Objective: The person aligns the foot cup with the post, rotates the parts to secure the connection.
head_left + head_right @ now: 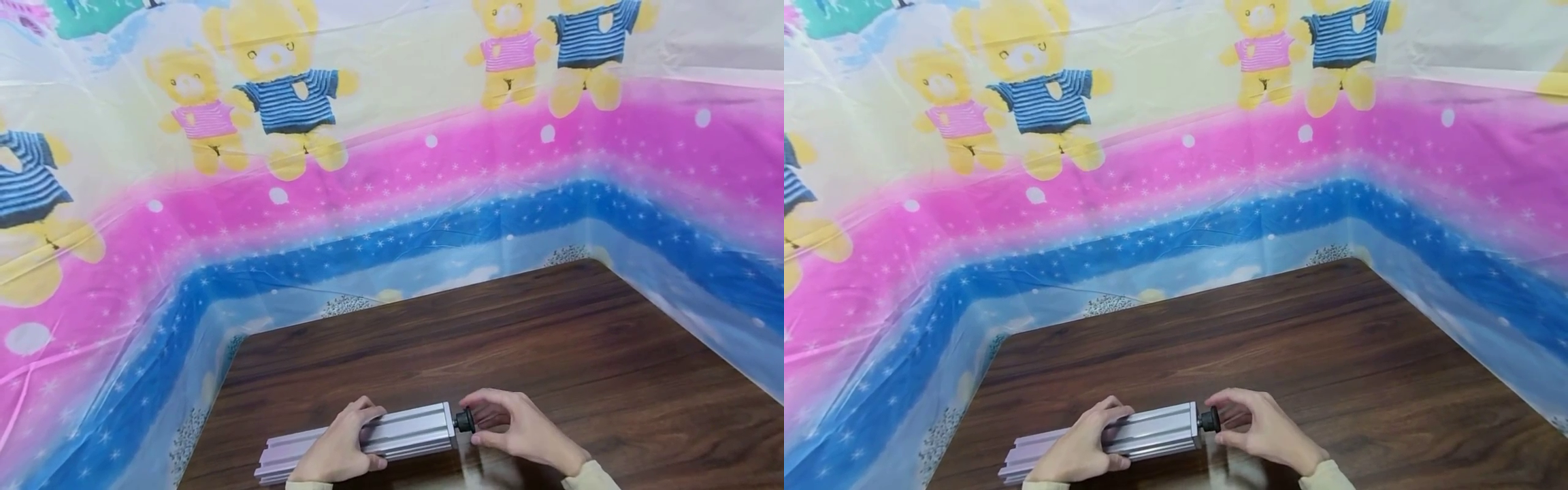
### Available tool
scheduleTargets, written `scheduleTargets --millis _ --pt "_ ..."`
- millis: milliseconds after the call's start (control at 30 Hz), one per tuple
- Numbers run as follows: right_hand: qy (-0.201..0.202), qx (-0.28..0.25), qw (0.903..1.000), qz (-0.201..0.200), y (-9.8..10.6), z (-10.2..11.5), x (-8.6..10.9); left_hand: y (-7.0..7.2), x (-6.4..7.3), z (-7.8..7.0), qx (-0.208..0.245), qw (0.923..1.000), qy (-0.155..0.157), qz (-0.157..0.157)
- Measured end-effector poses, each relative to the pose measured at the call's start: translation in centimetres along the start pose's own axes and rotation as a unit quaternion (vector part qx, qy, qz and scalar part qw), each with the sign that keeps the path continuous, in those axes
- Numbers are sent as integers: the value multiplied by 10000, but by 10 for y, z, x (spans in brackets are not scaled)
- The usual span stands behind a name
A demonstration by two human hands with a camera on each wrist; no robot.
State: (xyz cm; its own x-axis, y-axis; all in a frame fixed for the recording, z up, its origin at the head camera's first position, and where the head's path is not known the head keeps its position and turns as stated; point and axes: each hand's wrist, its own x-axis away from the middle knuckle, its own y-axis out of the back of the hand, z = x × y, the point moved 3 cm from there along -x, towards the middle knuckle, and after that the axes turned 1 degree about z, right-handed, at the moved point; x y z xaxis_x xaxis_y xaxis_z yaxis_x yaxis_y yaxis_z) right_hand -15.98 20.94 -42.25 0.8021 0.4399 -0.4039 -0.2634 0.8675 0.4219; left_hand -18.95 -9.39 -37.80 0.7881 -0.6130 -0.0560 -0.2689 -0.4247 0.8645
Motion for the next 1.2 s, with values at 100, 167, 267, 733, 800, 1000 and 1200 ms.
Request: scheduleTargets --millis 100,167,267,733,800,1000,1200 --pt "-48 9 10000 -12 -1 -1 -1 -1 1 1 -40 10000 -15 -8" --pt "-141 65 9999 -6 -1 -2 -1 -2 1 1 -43 10000 -24 -12" --pt "-291 209 9994 -17 -2 -2 -2 -3 1 1 -31 10000 -27 -7" --pt "-1694 -348 9843 343 -8 -7 -3 -5 1 -2 -50 9999 -116 -99" --pt "-1788 -392 9825 343 -9 -7 -3 -5 1 -2 -31 9999 -108 -71" --pt "-1800 -101 9835 156 -7 -5 -1 -4 2 0 58 9999 -89 -45" --pt "-693 177 9974 -58 -3 0 2 -1 3 1 110 9999 3 -2"
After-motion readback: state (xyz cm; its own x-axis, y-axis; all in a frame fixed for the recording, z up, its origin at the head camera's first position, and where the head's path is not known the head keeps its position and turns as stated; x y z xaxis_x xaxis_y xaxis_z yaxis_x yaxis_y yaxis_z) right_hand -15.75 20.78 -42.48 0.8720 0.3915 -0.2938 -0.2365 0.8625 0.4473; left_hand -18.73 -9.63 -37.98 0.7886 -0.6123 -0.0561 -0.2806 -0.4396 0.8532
